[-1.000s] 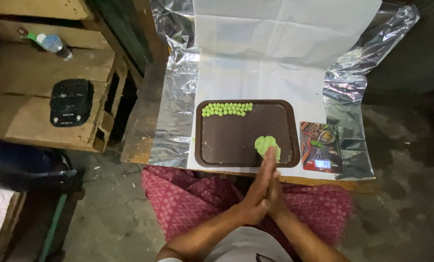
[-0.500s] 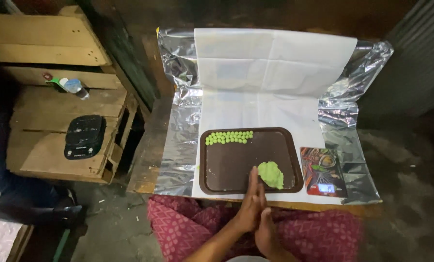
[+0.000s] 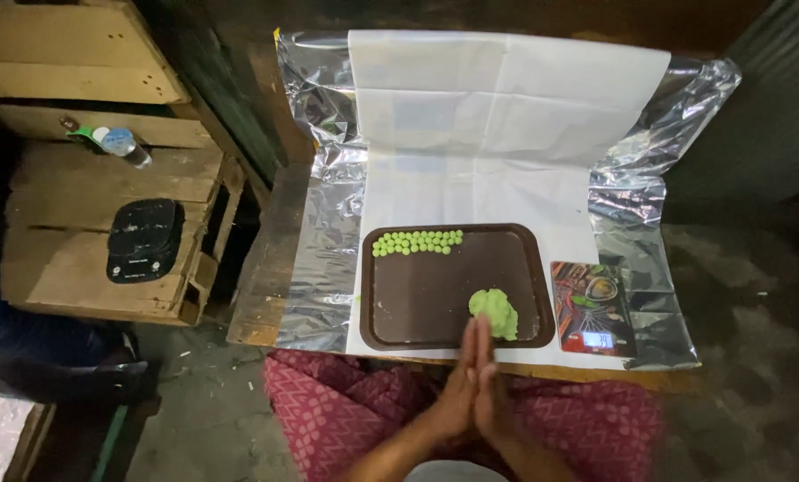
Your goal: Rolling small pieces of green dough into uniform balls and placing them on a brown tray.
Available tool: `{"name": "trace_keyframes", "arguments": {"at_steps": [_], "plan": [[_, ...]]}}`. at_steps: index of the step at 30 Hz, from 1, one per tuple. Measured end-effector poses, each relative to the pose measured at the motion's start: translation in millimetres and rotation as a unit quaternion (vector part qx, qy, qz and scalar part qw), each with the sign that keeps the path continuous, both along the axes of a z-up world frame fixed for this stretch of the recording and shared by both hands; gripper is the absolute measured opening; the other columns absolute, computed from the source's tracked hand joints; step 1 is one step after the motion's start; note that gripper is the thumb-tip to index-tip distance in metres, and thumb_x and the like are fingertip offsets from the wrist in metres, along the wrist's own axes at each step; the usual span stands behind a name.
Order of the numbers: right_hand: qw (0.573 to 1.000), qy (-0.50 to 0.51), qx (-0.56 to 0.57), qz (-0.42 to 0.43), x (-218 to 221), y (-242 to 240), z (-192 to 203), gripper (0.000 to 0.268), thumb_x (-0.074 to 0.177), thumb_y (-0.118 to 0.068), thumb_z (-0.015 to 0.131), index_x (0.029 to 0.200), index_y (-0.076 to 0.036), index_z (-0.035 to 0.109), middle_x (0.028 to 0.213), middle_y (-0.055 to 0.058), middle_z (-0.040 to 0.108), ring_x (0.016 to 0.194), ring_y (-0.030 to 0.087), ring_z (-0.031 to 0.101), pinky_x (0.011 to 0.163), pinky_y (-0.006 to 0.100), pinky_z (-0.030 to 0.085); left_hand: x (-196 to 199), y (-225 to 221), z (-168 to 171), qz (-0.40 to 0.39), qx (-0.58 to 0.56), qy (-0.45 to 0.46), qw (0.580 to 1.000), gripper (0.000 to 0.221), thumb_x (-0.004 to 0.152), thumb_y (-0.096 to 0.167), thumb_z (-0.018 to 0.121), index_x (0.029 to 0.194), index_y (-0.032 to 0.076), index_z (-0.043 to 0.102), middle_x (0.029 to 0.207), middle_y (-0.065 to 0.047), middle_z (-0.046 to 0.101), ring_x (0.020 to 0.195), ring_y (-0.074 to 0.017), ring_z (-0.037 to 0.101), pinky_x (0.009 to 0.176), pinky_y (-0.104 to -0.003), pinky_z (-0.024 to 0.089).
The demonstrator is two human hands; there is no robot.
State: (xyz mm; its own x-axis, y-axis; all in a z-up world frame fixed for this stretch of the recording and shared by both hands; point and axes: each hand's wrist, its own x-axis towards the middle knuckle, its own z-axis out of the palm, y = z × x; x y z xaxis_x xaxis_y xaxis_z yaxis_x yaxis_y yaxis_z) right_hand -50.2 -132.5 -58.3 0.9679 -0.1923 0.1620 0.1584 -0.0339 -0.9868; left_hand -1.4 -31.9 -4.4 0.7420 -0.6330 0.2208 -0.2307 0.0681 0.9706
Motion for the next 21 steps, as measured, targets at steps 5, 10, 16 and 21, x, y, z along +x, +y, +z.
{"name": "trace_keyframes", "arguments": {"at_steps": [5, 10, 16, 21], "plan": [[0.998, -0.068, 0.008, 0.011, 35.0, -7.0, 34.0, 0.084, 0.107, -0.063, 0.014, 0.162, -0.001, 0.01, 0.173, 0.017, 0.009, 0.16, 0.031, 0.011, 0.128, 0.047, 0.007, 5.5, -6.3, 47.2, -0.005, -0.112, -0.038, 0.993, 0.091, 0.106, 0.071, 0.013, 0.161, 0.0, -0.004, 0.172, -0.023, -0.001, 0.16, -0.0375, 0.005, 0.128, -0.051, 0.015], [0.994, 0.003, 0.106, 0.024, 4.9, -2.1, 12.3, 0.075, 0.108, -0.053, 0.013, 0.16, 0.0, 0.023, 0.171, 0.012, 0.02, 0.157, 0.025, 0.021, 0.126, 0.042, 0.014, 23.2, -12.8, -8.7, 0.02, -0.026, -0.042, 0.999, 0.088, 0.105, 0.066, 0.012, 0.16, -0.001, -0.004, 0.171, -0.023, -0.008, 0.159, -0.0382, -0.009, 0.127, -0.053, 0.0], [0.993, -0.089, -0.075, -0.002, 38.0, -42.8, -104.0, 0.067, 0.108, -0.037, 0.018, 0.164, -0.003, 0.005, 0.175, 0.014, 0.004, 0.161, 0.027, 0.01, 0.129, 0.04, 0.009, 16.0, -21.8, 22.2, -0.01, -0.095, -0.055, 0.994, 0.082, 0.11, 0.064, 0.014, 0.162, 0.003, 0.0, 0.172, -0.022, -0.004, 0.161, -0.039, -0.001, 0.129, -0.055, 0.007], [0.977, -0.066, -0.2, -0.021, -1.9, -2.3, -4.5, 0.056, 0.114, -0.025, 0.013, 0.158, 0.009, 0.023, 0.17, 0.021, 0.024, 0.156, 0.034, 0.028, 0.128, 0.04, 0.018, 29.8, -21.0, -10.7, 0.074, -0.001, -0.251, 0.965, 0.055, 0.115, 0.017, 0.038, 0.164, 0.009, 0.016, 0.172, -0.023, 0.0, 0.161, -0.0439, 0.002, 0.131, -0.054, 0.008]]}}
